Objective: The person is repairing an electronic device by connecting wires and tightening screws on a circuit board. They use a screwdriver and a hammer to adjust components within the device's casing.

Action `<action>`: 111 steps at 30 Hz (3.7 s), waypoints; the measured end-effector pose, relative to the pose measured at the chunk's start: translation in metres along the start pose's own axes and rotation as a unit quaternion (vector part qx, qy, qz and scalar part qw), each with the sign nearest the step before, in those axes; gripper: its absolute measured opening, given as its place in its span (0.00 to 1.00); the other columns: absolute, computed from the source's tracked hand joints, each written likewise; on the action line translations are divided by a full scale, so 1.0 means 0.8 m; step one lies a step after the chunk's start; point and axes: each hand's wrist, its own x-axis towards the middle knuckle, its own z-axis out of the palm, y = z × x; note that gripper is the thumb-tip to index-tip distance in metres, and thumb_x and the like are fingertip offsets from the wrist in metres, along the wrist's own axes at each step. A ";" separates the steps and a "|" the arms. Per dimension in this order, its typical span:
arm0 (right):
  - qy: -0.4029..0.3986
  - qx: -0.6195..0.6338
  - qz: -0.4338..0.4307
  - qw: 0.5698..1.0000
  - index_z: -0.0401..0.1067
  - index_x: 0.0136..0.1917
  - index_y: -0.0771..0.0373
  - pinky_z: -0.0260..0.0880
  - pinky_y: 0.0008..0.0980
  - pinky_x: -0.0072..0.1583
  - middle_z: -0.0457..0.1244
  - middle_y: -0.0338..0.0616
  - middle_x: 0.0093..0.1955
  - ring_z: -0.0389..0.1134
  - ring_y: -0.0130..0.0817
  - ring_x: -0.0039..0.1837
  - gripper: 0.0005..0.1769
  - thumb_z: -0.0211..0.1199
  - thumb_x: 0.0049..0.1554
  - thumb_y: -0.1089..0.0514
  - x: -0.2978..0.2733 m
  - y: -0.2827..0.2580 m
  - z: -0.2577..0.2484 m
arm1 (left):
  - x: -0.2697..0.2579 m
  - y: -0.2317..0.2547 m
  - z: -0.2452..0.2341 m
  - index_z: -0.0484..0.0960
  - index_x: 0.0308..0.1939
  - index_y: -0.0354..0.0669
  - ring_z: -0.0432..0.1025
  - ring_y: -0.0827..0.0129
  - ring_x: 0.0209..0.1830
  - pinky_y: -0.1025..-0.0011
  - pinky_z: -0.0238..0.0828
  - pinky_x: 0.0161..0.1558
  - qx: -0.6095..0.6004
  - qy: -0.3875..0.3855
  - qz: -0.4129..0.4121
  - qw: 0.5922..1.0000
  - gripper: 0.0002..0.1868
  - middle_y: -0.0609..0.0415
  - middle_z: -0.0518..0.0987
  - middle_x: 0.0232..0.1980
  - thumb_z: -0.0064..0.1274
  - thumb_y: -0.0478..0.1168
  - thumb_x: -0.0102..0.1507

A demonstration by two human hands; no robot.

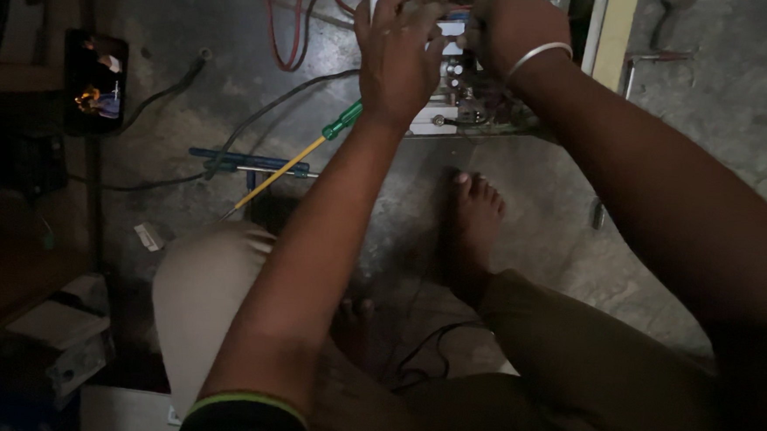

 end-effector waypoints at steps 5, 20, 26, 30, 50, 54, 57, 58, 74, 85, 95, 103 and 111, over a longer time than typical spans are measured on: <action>0.001 0.055 -0.049 0.997 0.80 0.55 0.56 0.71 0.53 0.46 0.70 0.54 0.48 0.72 0.54 0.46 0.13 0.66 0.62 0.49 -0.017 -0.006 -0.012 | -0.005 -0.007 -0.003 0.84 0.54 0.50 0.66 0.58 0.65 0.44 0.49 0.69 -0.012 0.010 0.029 0.999 0.18 0.55 0.84 0.49 0.66 0.37 0.60; 0.130 0.358 0.284 0.880 0.79 0.56 0.64 0.72 0.30 0.44 0.71 0.47 0.42 0.71 0.27 0.40 0.10 0.61 0.65 0.59 -0.287 0.277 0.037 | -0.009 -0.004 -0.018 0.83 0.63 0.53 0.67 0.52 0.66 0.44 0.46 0.73 -0.004 -0.045 0.045 0.998 0.23 0.51 0.82 0.53 0.64 0.36 0.63; 0.173 0.279 0.401 0.855 0.77 0.59 0.61 0.71 0.42 0.56 0.70 0.55 0.52 0.72 0.49 0.53 0.19 0.70 0.58 0.50 -0.352 0.186 0.224 | -0.005 -0.004 -0.029 0.79 0.61 0.39 0.62 0.41 0.71 0.49 0.54 0.74 -0.046 0.001 0.069 0.997 0.26 0.37 0.75 0.64 0.63 0.35 0.59; 0.147 0.235 0.408 0.869 0.75 0.57 0.65 0.70 0.46 0.51 0.69 0.58 0.48 0.71 0.53 0.49 0.19 0.68 0.53 0.58 -0.333 0.187 0.251 | 0.004 0.003 -0.033 0.79 0.60 0.37 0.64 0.41 0.71 0.51 0.56 0.75 -0.072 0.018 0.076 0.994 0.25 0.37 0.74 0.64 0.52 0.29 0.57; 0.345 0.443 0.147 0.814 0.66 0.58 0.73 0.78 0.47 0.68 0.67 0.55 0.56 0.72 0.47 0.60 0.10 0.57 0.78 0.62 -0.361 0.262 -0.003 | -0.005 -0.014 -0.025 0.84 0.51 0.46 0.66 0.47 0.66 0.43 0.54 0.71 -0.095 0.006 0.058 0.994 0.18 0.45 0.79 0.53 0.56 0.36 0.57; 0.189 0.475 0.147 0.847 0.67 0.66 0.68 0.71 0.37 0.66 0.67 0.47 0.59 0.71 0.37 0.61 0.17 0.45 0.76 0.54 -0.305 0.209 -0.125 | 0.002 -0.013 -0.044 0.82 0.51 0.41 0.71 0.44 0.60 0.46 0.61 0.60 -0.105 -0.086 0.049 0.990 0.20 0.39 0.80 0.53 0.59 0.40 0.55; -0.024 0.519 0.169 0.838 0.69 0.67 0.61 0.71 0.30 0.57 0.68 0.42 0.58 0.71 0.30 0.56 0.22 0.44 0.70 0.48 -0.237 0.122 -0.214 | 0.002 -0.004 -0.066 0.79 0.56 0.40 0.74 0.44 0.57 0.50 0.68 0.58 -0.064 -0.227 0.014 0.972 0.25 0.39 0.81 0.53 0.59 0.42 0.56; 0.019 0.376 0.075 0.923 0.72 0.66 0.64 0.72 0.33 0.56 0.69 0.48 0.56 0.72 0.33 0.54 0.22 0.49 0.70 0.48 -0.216 0.092 -0.243 | 0.007 0.000 -0.074 0.78 0.57 0.39 0.74 0.44 0.56 0.50 0.68 0.57 -0.042 -0.256 0.008 0.966 0.25 0.39 0.81 0.53 0.59 0.43 0.56; 0.078 0.313 -0.285 0.903 0.76 0.58 0.65 0.72 0.44 0.55 0.69 0.53 0.52 0.72 0.53 0.54 0.09 0.63 0.66 0.60 -0.058 -0.069 -0.197 | 0.038 0.025 -0.112 0.81 0.50 0.42 0.76 0.40 0.48 0.49 0.71 0.46 -0.106 -0.287 -0.160 0.939 0.17 0.34 0.81 0.46 0.43 0.49 0.70; 0.047 0.235 -0.226 0.944 0.77 0.57 0.63 0.72 0.43 0.55 0.71 0.53 0.51 0.73 0.51 0.53 0.11 0.62 0.65 0.57 -0.053 -0.049 -0.152 | 0.034 0.020 -0.077 0.81 0.51 0.39 0.76 0.41 0.50 0.51 0.73 0.49 -0.118 -0.244 -0.158 0.950 0.16 0.34 0.82 0.46 0.47 0.40 0.63; 0.006 0.292 -0.191 0.937 0.74 0.62 0.65 0.70 0.40 0.56 0.70 0.51 0.51 0.73 0.45 0.53 0.14 0.55 0.67 0.58 -0.059 -0.042 -0.162 | 0.028 0.013 -0.046 0.83 0.42 0.34 0.77 0.39 0.49 0.48 0.73 0.46 -0.080 -0.245 -0.093 0.962 0.13 0.34 0.82 0.45 0.48 0.41 0.66; 0.232 0.238 -0.134 0.934 0.61 0.67 0.72 0.72 0.40 0.54 0.67 0.58 0.55 0.71 0.51 0.53 0.37 0.76 0.57 0.50 -0.099 -0.093 -0.276 | 0.024 0.016 -0.041 0.76 0.53 0.39 0.76 0.42 0.51 0.49 0.71 0.50 -0.102 -0.214 -0.067 0.969 0.13 0.37 0.81 0.50 0.47 0.34 0.64; 0.205 -0.030 -0.276 0.938 0.73 0.64 0.73 0.71 0.41 0.51 0.67 0.62 0.58 0.71 0.50 0.53 0.26 0.78 0.58 0.59 -0.144 -0.069 -0.354 | 0.022 0.014 -0.040 0.75 0.51 0.39 0.76 0.42 0.49 0.51 0.71 0.50 -0.104 -0.197 -0.008 0.975 0.17 0.38 0.81 0.47 0.50 0.29 0.57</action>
